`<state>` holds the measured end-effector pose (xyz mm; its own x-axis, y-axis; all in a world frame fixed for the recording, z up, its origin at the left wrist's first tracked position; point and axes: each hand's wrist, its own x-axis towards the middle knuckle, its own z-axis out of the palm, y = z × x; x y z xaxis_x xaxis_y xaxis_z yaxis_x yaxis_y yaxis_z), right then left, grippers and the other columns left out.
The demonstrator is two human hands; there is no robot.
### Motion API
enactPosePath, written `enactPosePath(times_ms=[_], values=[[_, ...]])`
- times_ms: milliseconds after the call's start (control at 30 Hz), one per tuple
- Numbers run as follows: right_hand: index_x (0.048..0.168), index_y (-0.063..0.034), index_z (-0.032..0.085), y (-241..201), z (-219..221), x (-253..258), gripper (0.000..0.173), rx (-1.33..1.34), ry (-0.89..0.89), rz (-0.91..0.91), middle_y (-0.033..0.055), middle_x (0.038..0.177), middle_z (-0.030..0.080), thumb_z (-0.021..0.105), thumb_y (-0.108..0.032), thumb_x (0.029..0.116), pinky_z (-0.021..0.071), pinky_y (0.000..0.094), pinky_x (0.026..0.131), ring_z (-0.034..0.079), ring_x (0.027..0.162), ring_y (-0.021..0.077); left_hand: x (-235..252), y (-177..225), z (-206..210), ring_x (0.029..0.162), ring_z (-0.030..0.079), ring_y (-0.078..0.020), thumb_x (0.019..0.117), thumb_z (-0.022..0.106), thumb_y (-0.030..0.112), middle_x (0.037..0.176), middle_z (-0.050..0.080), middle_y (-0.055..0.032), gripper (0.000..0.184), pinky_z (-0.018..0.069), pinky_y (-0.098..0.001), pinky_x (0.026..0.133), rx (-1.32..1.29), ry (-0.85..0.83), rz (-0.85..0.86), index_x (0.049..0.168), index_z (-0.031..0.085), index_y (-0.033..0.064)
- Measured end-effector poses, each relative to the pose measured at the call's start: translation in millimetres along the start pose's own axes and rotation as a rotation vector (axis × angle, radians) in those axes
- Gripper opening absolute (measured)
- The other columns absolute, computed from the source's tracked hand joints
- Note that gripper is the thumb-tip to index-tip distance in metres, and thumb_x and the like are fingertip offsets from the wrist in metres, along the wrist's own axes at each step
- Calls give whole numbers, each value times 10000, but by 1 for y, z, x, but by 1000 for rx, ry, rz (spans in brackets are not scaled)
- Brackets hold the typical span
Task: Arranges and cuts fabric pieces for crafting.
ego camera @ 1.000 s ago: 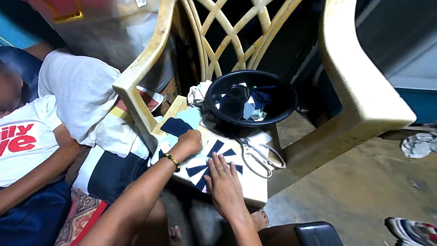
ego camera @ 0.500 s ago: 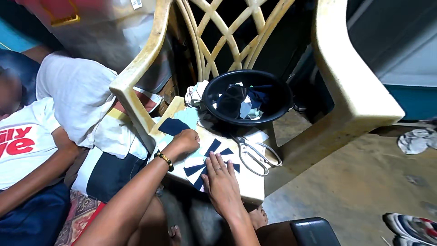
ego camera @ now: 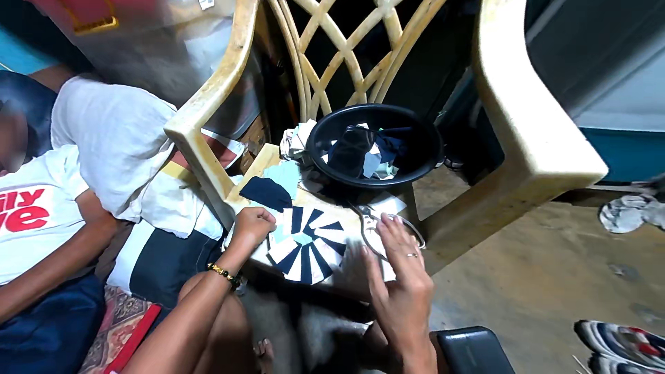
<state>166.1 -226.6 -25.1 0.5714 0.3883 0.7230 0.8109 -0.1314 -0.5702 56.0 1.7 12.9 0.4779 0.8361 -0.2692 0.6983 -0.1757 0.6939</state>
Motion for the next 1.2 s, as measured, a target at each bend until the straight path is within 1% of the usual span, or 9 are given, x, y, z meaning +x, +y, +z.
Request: enactPosePath(times_ms=[100,200,333,567,800,900,1000,1100,1200], values=[[1226,106,685,-1,-11,2,393,39,59,-3,272,1294,664,603,-199,992,422,529,1139,592,1298,421,-17,-8,3,559,585,-75,891,725,-7,791,666,-60,107,519,-221,563,-188,59,-61,995,699,4],[1220,111,686,-4,-18,3,387,71,83,7,268,1281,671,605,-187,986,427,465,1147,595,1300,398,-32,-10,10,557,603,-83,894,707,-47,807,666,-82,113,543,-221,561,-342,120,-85,1003,687,-29],[1213,108,691,-5,-20,2,382,91,94,15,264,1275,675,615,-187,983,439,444,1140,600,1299,383,-39,-7,25,549,601,-90,878,711,-71,812,664,-98,120,546,-225,548,-471,149,-107,992,680,-48],[1203,113,693,-4,-20,0,373,99,68,6,274,1261,678,616,-175,978,457,412,1120,609,1291,370,-42,-3,35,596,628,-116,885,708,-62,861,676,-123,131,560,-247,579,-475,167,-104,1012,681,-46],[1196,147,677,-3,-13,-3,391,123,42,-22,312,1239,672,628,-173,978,445,394,1126,606,1288,385,-56,-11,13,732,682,-129,985,658,56,1001,696,-140,208,577,-267,674,-450,42,-48,1172,659,-35],[1195,158,672,-2,-10,-3,394,125,27,-25,314,1239,671,630,-166,975,430,382,1136,600,1296,378,-55,-22,-16,763,719,-152,986,626,22,974,722,-158,182,598,-287,710,-372,203,30,1143,662,-62],[1178,161,676,-2,-6,-4,382,120,14,-29,317,1227,675,626,-159,975,427,375,1136,604,1289,383,-37,-45,-41,818,688,-145,928,693,7,989,709,-145,141,572,-308,793,-186,356,137,1060,699,-42],[1158,153,689,-2,0,-5,355,121,11,-43,315,1206,685,626,-142,972,439,380,1128,615,1275,384,-27,-60,-51,973,665,-211,897,723,13,1084,699,-163,133,546,-358,852,0,252,323,1023,732,-28],[1141,148,698,-1,6,-5,332,142,10,-56,311,1191,691,627,-128,971,458,360,1111,633,1256,354,-20,-66,-46,1003,656,-242,902,735,77,1151,695,-177,180,533,-384,873,114,125,484,1050,745,-26]])
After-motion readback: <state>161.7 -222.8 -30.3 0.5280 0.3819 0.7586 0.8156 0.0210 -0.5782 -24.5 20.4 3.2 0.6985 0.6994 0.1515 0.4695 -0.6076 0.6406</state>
